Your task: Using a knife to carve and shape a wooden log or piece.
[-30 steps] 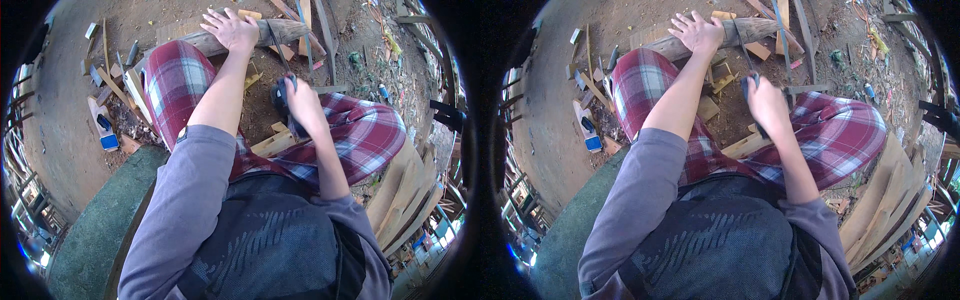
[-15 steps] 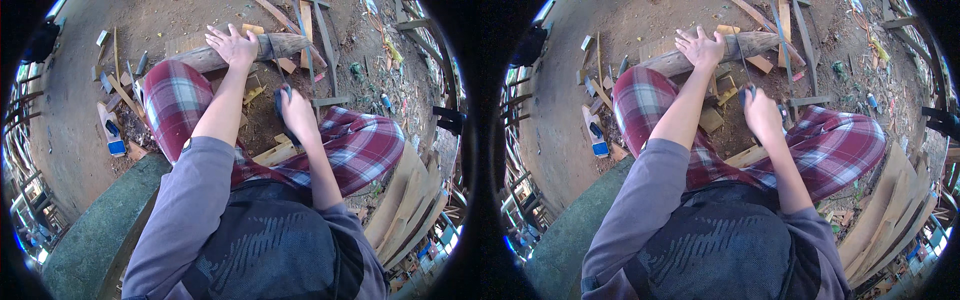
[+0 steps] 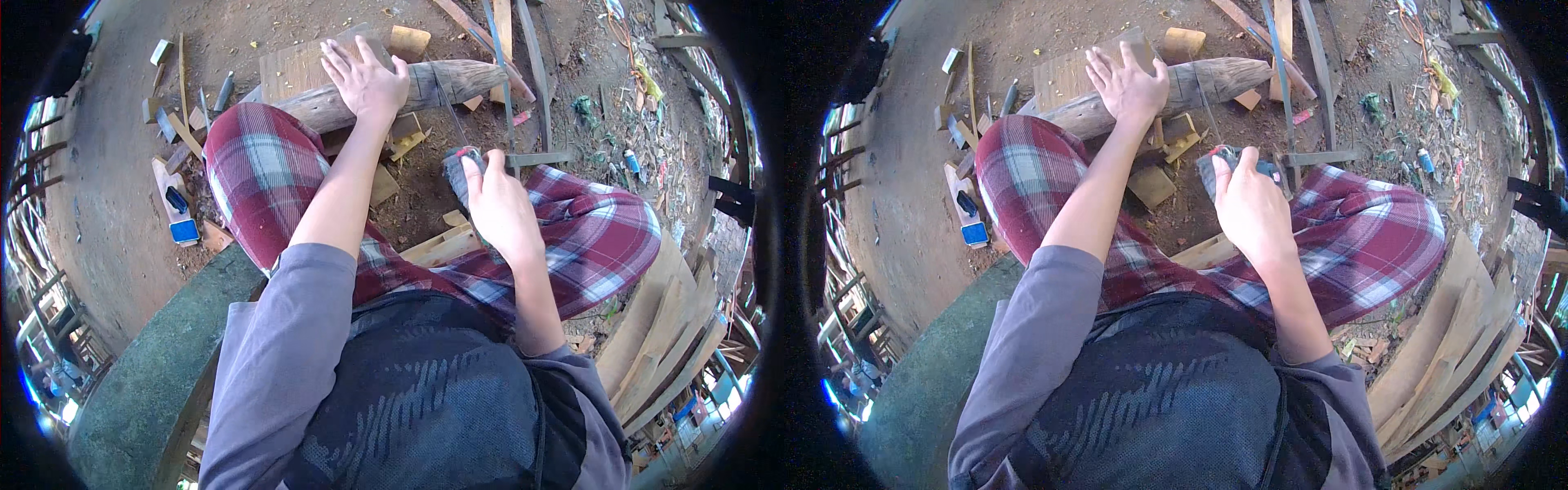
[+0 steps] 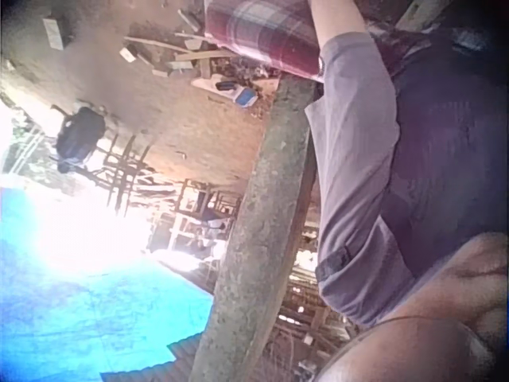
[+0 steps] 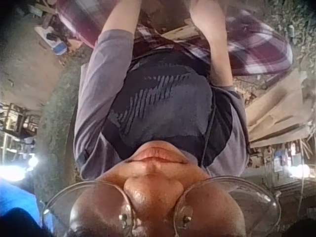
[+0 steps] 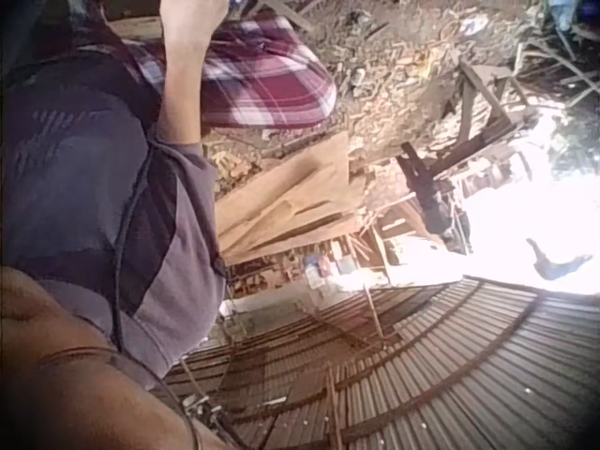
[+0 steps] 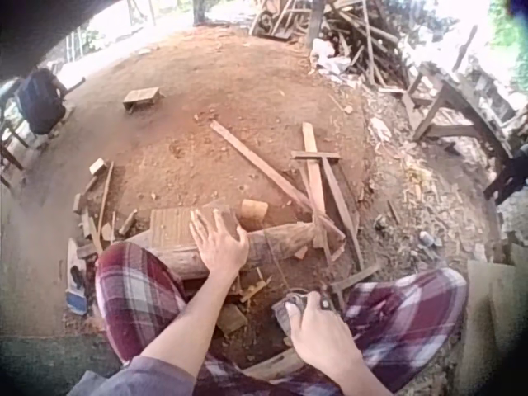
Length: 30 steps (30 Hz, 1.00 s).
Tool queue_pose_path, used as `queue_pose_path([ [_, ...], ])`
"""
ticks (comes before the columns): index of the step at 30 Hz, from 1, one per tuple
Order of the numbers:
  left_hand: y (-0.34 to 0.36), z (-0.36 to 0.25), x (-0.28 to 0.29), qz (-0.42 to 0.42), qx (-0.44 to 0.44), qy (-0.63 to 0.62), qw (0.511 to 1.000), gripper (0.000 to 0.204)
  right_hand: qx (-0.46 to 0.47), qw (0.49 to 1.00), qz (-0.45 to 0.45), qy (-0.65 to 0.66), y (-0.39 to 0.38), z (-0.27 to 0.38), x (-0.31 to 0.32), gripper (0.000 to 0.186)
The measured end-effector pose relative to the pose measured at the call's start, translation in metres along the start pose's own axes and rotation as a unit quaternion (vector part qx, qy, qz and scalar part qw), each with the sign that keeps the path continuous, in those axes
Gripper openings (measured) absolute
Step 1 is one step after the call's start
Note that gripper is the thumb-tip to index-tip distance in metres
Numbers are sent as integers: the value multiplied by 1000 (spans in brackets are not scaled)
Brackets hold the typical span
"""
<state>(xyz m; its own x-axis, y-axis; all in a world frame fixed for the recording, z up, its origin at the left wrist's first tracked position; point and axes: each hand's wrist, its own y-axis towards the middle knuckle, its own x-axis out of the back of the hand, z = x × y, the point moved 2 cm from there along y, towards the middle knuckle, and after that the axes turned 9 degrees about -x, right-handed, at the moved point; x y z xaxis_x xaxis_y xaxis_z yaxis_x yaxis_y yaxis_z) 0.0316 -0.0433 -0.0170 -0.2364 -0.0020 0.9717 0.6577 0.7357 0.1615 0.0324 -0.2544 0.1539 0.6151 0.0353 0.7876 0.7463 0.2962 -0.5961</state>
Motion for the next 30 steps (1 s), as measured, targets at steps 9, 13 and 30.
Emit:
queue_pose_path([
  [9, 3, -5, 11, -8, 1, -38, 999, 78, 51, 998, -6, 26, 79, 37, -1, 34],
  [13, -1, -3, 8, 2, 16, -63, 998, 82, 31, 999, 9, -1, 109, 56, -7, 35],
  [30, -5, -9, 28, -22, -64, -69, 995, 63, 48, 999, -9, -11, 17, 18, 10, 39],
])
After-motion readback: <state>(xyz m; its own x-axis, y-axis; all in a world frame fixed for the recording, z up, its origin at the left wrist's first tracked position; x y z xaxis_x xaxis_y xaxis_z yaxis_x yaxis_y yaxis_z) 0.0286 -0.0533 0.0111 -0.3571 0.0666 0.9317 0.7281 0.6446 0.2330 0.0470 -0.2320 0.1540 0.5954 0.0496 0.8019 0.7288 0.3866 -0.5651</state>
